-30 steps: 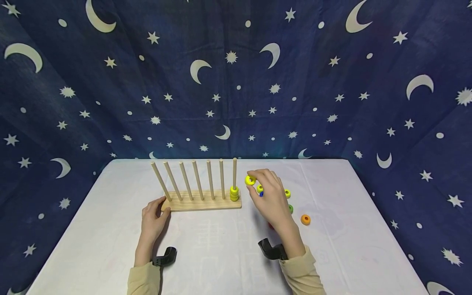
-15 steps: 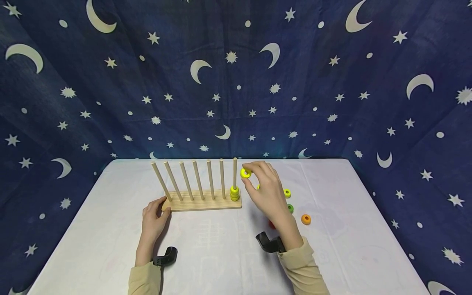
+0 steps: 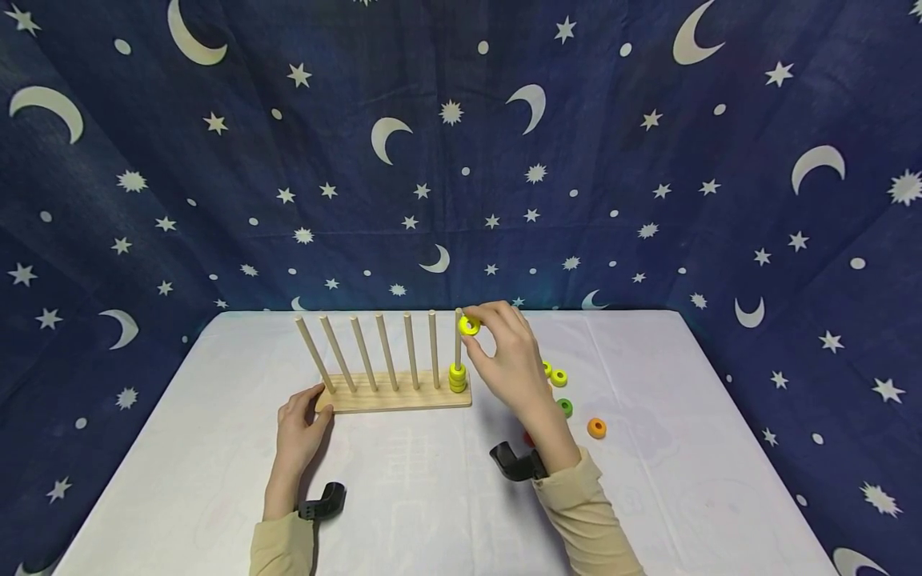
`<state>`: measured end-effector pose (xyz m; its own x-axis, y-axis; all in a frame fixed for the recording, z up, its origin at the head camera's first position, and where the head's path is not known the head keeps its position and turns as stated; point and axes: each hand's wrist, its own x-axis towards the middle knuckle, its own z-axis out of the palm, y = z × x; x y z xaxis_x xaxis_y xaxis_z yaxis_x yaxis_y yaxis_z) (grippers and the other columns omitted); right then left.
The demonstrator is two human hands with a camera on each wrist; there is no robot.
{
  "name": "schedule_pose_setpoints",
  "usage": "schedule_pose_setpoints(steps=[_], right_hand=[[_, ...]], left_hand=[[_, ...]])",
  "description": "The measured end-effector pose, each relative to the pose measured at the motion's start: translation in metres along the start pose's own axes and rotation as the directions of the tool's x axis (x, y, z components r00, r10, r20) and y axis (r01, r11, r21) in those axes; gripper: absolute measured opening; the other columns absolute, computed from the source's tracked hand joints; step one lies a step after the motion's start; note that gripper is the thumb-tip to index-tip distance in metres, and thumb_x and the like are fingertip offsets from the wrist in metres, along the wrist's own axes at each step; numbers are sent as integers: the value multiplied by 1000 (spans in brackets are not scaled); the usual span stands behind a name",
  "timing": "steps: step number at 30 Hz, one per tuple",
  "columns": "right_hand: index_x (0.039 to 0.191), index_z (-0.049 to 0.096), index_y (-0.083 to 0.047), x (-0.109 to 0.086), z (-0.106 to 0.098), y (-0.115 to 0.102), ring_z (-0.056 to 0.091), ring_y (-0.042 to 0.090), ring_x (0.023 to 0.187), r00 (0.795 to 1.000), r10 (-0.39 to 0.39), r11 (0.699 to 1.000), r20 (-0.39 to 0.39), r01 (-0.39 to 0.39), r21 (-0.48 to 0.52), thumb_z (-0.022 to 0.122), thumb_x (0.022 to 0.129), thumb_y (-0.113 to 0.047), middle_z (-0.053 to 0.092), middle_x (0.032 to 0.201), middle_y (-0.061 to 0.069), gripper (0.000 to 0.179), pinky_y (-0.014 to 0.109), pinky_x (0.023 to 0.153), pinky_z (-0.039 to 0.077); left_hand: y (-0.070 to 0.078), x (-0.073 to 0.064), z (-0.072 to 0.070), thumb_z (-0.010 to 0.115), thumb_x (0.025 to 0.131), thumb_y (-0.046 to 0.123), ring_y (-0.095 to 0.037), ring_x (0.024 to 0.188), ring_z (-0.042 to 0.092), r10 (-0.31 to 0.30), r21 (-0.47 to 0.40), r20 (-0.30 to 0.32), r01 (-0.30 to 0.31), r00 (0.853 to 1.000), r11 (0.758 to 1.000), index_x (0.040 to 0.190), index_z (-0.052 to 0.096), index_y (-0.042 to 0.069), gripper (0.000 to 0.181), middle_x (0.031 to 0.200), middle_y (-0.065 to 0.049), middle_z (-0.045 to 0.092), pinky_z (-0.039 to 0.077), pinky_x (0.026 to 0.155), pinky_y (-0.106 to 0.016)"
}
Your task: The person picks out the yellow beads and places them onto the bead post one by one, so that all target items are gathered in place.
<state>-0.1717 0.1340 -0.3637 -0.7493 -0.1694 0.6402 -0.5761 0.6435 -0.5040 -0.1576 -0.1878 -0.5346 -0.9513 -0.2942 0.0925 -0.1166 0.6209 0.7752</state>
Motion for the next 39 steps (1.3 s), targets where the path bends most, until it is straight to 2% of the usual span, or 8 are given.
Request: schedule_pose_setpoints(steps=[24, 36, 39], right_hand=[[115, 67, -8, 17, 10, 0, 56, 20, 101, 1000, 27, 999, -15, -26, 41, 73, 81, -4, 63, 108, 6, 35, 36, 89, 50], [116, 66, -7, 21, 13, 1, 57, 20, 101, 999, 45, 998, 2, -45, 53, 72, 83, -7, 62, 109, 6, 34, 36, 89, 49], [116, 66, -7, 22, 14, 1, 57, 20, 100, 999, 44, 997, -1, -44, 62, 72, 83, -7, 62, 109, 7, 33, 36, 89, 50]], left_hand=[[2, -2, 1, 61, 90, 12, -38, 130, 36, 14, 10, -29, -14, 999, 1000, 132, 54, 0, 44, 134, -22, 52, 30, 109, -57], [3, -6, 2, 60, 86, 10, -39, 124, 38, 55, -4, -83, -56, 995, 998, 128, 55, -3, 44, 129, -23, 54, 32, 104, -59], [2, -4, 2, 60, 88, 12, -39, 127, 37, 34, -6, -65, -35, 997, 999, 130, 55, -2, 45, 131, -23, 54, 31, 106, -58]])
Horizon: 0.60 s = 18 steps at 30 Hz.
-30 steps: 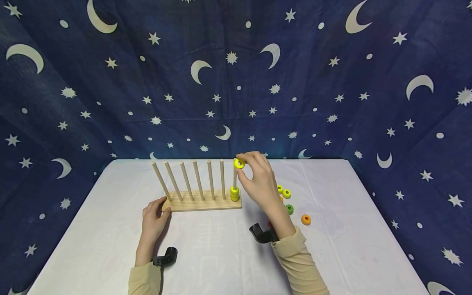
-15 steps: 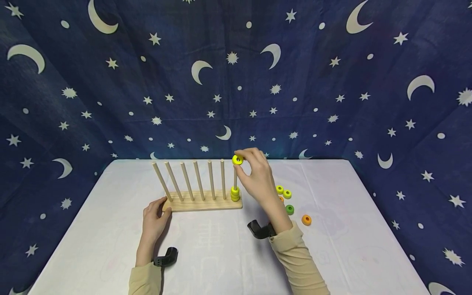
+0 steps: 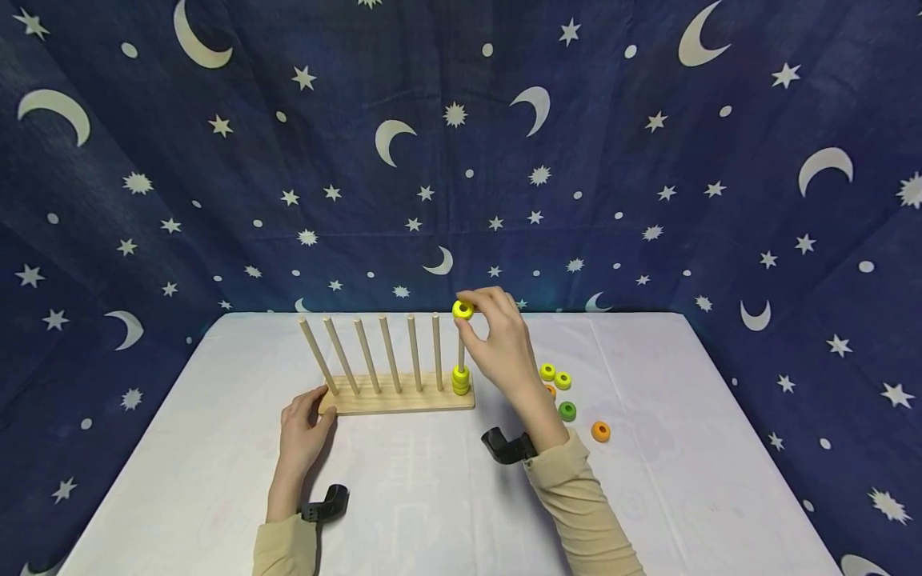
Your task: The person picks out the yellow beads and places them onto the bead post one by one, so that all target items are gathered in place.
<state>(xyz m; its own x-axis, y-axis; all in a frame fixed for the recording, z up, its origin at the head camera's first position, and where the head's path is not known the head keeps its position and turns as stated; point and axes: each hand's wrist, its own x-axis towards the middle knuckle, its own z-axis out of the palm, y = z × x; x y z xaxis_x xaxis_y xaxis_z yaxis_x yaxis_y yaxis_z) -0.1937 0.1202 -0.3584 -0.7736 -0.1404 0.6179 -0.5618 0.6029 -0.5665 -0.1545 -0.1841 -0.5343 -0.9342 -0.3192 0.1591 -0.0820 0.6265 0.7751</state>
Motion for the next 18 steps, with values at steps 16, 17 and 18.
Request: schedule_pose_setpoints(steps=[16, 17, 18], right_hand=[[114, 67, -5, 0, 7, 6, 59, 20, 96, 999, 49, 998, -17, -48, 47, 72, 84, -8, 63, 105, 7, 31, 36, 88, 50], [114, 67, -6, -1, 8, 7, 59, 20, 95, 999, 50, 998, -19, -49, 48, 72, 84, -8, 63, 105, 7, 31, 36, 88, 50], [114, 67, -6, -1, 9, 7, 59, 20, 95, 998, 51, 998, -20, -50, 48, 72, 84, -8, 63, 104, 7, 31, 36, 87, 50]], left_hand=[[-1, 2, -1, 63, 88, 14, -39, 129, 37, -13, 4, 23, 13, 1000, 1000, 131, 55, 0, 45, 133, -22, 53, 30, 108, -57], [-1, 2, -1, 63, 88, 14, -39, 128, 37, -11, 6, 22, 11, 1000, 1000, 131, 55, 0, 45, 133, -22, 53, 31, 108, -57], [-1, 2, -1, 63, 88, 14, -39, 129, 37, -14, 8, 23, 14, 1000, 1000, 131, 55, 0, 45, 133, -21, 53, 30, 108, -57]])
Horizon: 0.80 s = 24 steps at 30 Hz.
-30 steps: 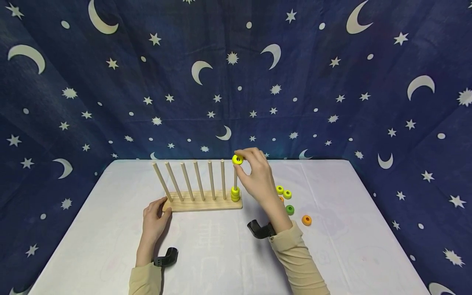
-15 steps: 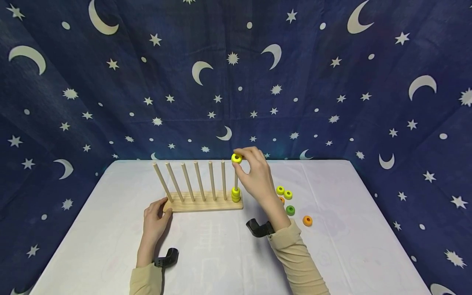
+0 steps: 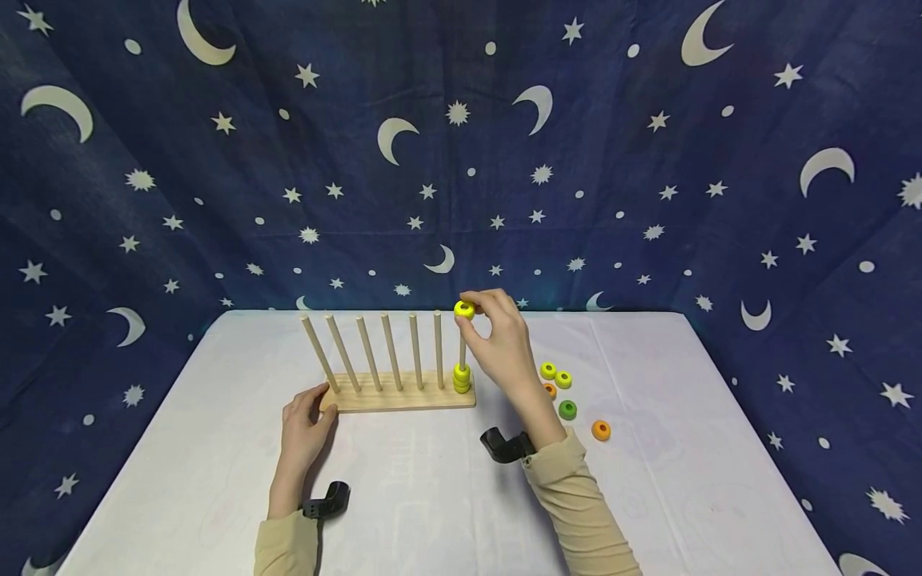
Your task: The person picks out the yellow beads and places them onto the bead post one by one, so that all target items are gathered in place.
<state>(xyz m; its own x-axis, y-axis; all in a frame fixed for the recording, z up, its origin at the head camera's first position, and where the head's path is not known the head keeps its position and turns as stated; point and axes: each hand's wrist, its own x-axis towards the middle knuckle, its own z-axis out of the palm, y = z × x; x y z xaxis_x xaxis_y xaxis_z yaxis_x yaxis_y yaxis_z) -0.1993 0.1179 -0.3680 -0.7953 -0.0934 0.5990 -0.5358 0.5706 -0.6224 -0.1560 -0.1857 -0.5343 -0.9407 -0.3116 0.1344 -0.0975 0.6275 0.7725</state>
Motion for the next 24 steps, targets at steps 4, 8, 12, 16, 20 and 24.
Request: schedule_pose_setpoints(steps=[4, 8, 12, 16, 20, 24], right_hand=[[114, 68, -6, -2, 2, 2, 59, 20, 95, 1000, 11, 1000, -1, -11, -1, 72, 84, -8, 63, 103, 7, 31, 36, 87, 50], [114, 67, -7, -3, 3, 2, 59, 20, 95, 1000, 25, 1000, 1, -25, -7, 72, 84, -9, 63, 104, 7, 31, 36, 87, 50], [114, 67, -7, -4, 3, 1, 59, 20, 95, 999, 32, 999, 5, -32, -11, 72, 84, -9, 63, 105, 7, 30, 36, 87, 50], [114, 68, -8, -5, 3, 2, 59, 20, 95, 999, 32, 999, 4, -32, -4, 72, 84, -9, 63, 104, 8, 30, 36, 87, 50], [113, 68, -7, -6, 4, 3, 58, 20, 95, 999, 39, 999, 4, -39, 3, 71, 84, -9, 63, 104, 7, 29, 36, 87, 50], [114, 67, -7, -7, 4, 2, 58, 20, 95, 999, 46, 999, 5, -46, 10, 71, 85, -9, 63, 105, 7, 30, 36, 87, 50]], left_hand=[[-1, 0, 0, 62, 89, 13, -39, 130, 37, -3, 3, 7, 3, 1000, 1000, 132, 55, 1, 45, 135, -21, 53, 30, 109, -56], [-1, 0, -1, 62, 90, 13, -38, 131, 36, -5, -1, 15, 5, 1000, 1000, 132, 54, 1, 45, 135, -21, 52, 30, 109, -56], [-1, 0, -1, 61, 90, 13, -38, 131, 36, -7, -5, 21, 7, 1000, 1000, 132, 54, 0, 45, 136, -21, 52, 29, 109, -56], [-1, 0, -1, 62, 89, 12, -38, 130, 36, -2, -3, 12, 2, 1000, 1000, 132, 54, 0, 45, 135, -22, 53, 30, 108, -56], [0, 0, 0, 62, 89, 13, -39, 128, 37, 3, 2, -2, -3, 1000, 1000, 131, 55, 0, 45, 133, -22, 54, 31, 108, -56], [-1, 0, 0, 63, 88, 13, -39, 128, 38, 5, 1, -8, -5, 1000, 1000, 130, 55, 0, 45, 133, -22, 54, 30, 108, -57]])
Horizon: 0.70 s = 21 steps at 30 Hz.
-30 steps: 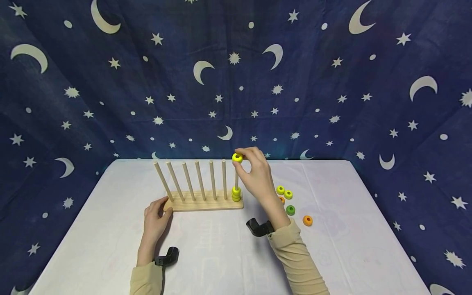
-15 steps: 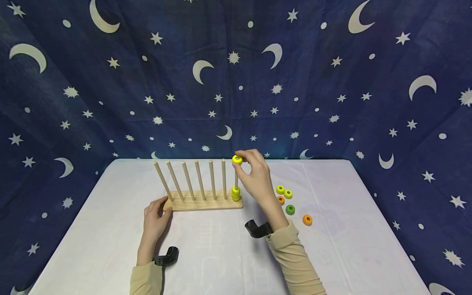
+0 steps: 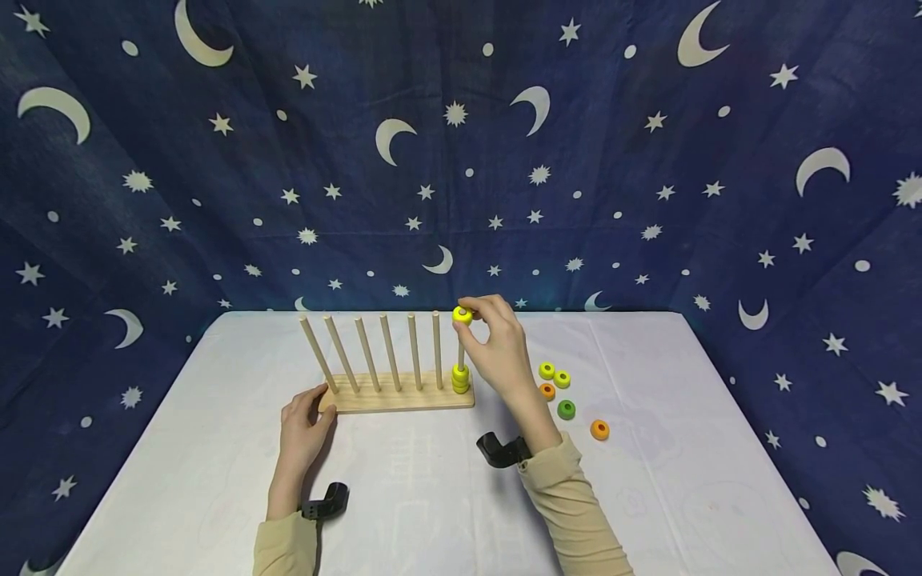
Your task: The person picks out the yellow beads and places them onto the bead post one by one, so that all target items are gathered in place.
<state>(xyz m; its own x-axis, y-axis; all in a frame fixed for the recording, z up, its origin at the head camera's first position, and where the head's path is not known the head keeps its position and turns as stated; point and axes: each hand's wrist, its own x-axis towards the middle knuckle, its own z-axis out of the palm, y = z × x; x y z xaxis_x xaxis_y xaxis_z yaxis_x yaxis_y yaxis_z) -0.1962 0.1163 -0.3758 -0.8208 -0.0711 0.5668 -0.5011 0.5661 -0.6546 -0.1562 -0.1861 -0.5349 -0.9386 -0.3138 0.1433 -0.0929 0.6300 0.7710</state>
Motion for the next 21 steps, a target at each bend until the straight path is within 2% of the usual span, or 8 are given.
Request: schedule_pose_setpoints(steps=[6, 13, 21], right_hand=[[114, 68, -8, -1, 0, -2, 59, 19, 95, 1000, -9, 1000, -5, 9, -1, 72, 84, -9, 63, 105, 7, 30, 36, 86, 50], [114, 68, -7, -1, -2, 2, 62, 22, 95, 1000, -19, 1000, -14, 19, 2, 71, 84, -8, 64, 104, 8, 30, 37, 87, 50], [114, 67, -7, -3, -4, 5, 61, 22, 95, 1000, 2, 1000, 4, -2, -11, 71, 85, -10, 64, 105, 7, 30, 38, 88, 50]], left_hand=[[-1, 0, 0, 62, 89, 14, -39, 130, 36, -5, -2, 10, 5, 1000, 1000, 131, 55, 0, 45, 133, -22, 53, 29, 109, -57], [-2, 0, 1, 64, 87, 11, -39, 127, 39, 21, 0, -24, -21, 999, 1000, 129, 57, -1, 44, 130, -22, 55, 31, 106, -58], [0, 0, 1, 63, 88, 12, -38, 129, 37, -3, 0, -2, 3, 1000, 1000, 130, 56, 0, 44, 133, -22, 54, 30, 107, -57]])
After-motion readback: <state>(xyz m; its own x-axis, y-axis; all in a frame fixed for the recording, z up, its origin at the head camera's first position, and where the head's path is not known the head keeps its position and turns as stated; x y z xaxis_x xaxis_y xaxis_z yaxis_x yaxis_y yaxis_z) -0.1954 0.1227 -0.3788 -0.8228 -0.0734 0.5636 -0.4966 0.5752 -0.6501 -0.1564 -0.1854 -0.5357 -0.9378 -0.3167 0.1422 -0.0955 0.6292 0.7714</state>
